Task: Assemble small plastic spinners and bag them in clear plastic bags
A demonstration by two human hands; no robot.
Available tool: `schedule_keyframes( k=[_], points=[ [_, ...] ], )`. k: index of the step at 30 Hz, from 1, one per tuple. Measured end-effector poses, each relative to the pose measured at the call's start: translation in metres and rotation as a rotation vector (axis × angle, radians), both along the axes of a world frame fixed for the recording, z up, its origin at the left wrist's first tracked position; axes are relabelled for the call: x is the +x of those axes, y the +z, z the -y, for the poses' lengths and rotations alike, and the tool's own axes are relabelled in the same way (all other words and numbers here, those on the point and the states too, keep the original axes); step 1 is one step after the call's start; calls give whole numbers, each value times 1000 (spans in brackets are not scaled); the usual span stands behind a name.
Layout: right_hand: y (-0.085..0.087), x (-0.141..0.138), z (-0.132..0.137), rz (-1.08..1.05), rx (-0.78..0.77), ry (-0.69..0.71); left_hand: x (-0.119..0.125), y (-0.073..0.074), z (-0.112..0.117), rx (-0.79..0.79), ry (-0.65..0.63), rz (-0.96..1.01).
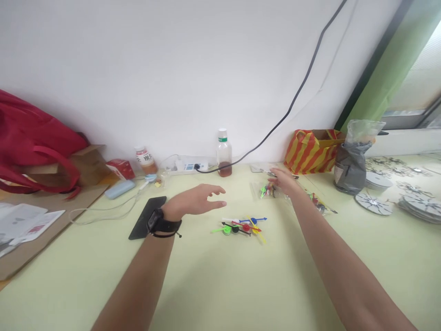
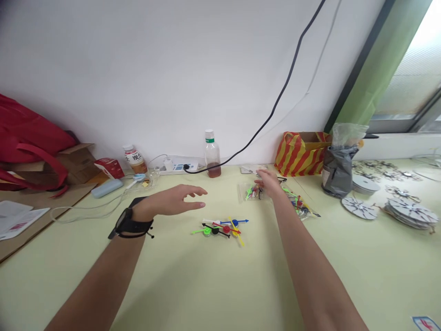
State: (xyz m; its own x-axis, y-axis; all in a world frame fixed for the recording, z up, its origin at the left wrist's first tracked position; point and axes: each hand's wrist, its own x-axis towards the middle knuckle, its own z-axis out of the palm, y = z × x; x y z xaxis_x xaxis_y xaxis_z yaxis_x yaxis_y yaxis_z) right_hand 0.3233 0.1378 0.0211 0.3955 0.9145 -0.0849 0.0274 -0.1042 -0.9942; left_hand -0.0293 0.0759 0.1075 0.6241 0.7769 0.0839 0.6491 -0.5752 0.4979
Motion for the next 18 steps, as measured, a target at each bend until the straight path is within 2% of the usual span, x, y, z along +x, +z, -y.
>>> schedule_keyframes(
  k=[3,5,7,10,13,16,18],
  points=[
    [-5,-6,0,26,13,-28,-15,11,-10,-26,25,23],
    [1,-4,3,63,47,-60,-22,14,-14,-42,17,70],
    [14,1,8,108,96,-89,-23,15,-17,-36,33,110],
    [45,8,20,153,172,-75,-13,10,-16,45,86,187],
    [77,0,37,180,244,75,10,1,-7,241,115,294],
    [100,-26,59,253,201,251,36,-6,7,505,284,312],
    [111,-46,73,337,158,344,48,-8,14,557,230,258]
  ],
)
